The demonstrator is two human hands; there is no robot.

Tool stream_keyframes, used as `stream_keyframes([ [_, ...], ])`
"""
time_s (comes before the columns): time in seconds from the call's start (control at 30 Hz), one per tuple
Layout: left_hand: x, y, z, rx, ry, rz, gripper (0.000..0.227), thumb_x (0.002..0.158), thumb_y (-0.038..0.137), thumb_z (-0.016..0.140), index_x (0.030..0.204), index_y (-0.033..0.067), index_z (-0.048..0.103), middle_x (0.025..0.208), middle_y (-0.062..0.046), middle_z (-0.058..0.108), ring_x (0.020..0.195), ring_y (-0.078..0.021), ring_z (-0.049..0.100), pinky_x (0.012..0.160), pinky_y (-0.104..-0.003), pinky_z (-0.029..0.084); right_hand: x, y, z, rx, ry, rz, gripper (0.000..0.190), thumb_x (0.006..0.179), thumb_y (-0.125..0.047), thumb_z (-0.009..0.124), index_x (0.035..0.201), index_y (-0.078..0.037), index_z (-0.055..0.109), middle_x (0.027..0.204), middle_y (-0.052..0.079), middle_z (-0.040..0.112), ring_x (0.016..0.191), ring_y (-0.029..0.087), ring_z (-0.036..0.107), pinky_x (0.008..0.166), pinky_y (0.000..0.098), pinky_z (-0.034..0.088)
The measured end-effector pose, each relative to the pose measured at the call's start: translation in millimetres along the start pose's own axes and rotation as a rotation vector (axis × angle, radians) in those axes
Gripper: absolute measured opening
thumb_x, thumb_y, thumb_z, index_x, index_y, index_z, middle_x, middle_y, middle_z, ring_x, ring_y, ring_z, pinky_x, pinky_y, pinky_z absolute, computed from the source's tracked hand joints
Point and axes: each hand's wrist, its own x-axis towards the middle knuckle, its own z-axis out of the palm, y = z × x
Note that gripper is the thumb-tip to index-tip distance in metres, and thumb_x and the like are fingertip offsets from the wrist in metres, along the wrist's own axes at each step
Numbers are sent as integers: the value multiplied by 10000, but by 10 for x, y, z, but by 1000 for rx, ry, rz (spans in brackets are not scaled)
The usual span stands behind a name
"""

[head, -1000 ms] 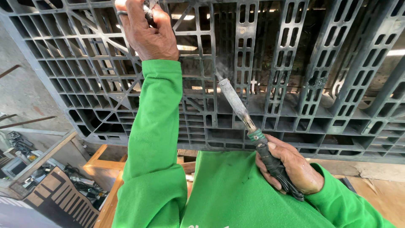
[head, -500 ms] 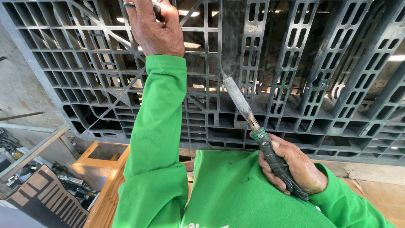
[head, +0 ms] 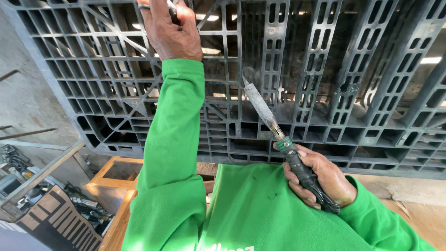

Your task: The person uses a hot air gun to melt and fuse sections of a gray plastic pallet, pressing the softened plastic with a cloth to smooth and join the material. The work is performed on a single pallet placed on a wooden support in a workshop.

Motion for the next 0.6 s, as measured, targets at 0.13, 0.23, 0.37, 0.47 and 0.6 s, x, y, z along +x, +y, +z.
stream_keyframes([
  [0.13, 24, 50, 7, 25, 20, -4, 390, 1006, -15, 611, 1362, 142, 576, 1066, -107, 538, 777, -187, 565, 706, -366, 516, -18, 25, 41, -10, 20, -11, 506, 1004, -267, 322, 1463, -102, 459, 723, 93, 510, 341, 145, 442, 248, 281, 374],
  [0.23, 22, 53, 11, 15, 28, 3, 388, 1003, -11, 611, 1356, 146, 574, 1071, -110, 540, 805, -198, 587, 717, -369, 522, -54, 69, 54, -33, -3, -43, 481, 982, -201, 334, 1424, -76, 476, 720, 93, 507, 346, 143, 442, 251, 284, 378],
  [0.37, 5, 40, 22, 11, 29, 2, 394, 1013, -10, 614, 1375, 143, 579, 1060, -110, 540, 824, -215, 584, 747, -377, 527, -71, 93, 67, -60, 10, -74, 469, 991, -228, 324, 1403, -72, 484, 705, 87, 519, 341, 135, 432, 256, 276, 374],
  [0.47, 0, -2, 28, 8, 28, -2, 389, 1021, 2, 633, 1380, 138, 572, 1048, -105, 536, 811, -209, 572, 734, -376, 522, -65, 90, 75, -87, 25, -73, 449, 996, -236, 337, 1378, -55, 487, 686, 83, 513, 338, 141, 427, 260, 281, 374],
  [0.6, -7, -63, 44, 1, 11, -21, 401, 1027, 3, 638, 1397, 148, 584, 1003, -86, 528, 762, -180, 541, 687, -369, 498, -70, 132, 53, -108, 0, -105, 449, 1003, -257, 337, 1368, -42, 485, 689, 81, 520, 353, 137, 437, 276, 282, 389],
])
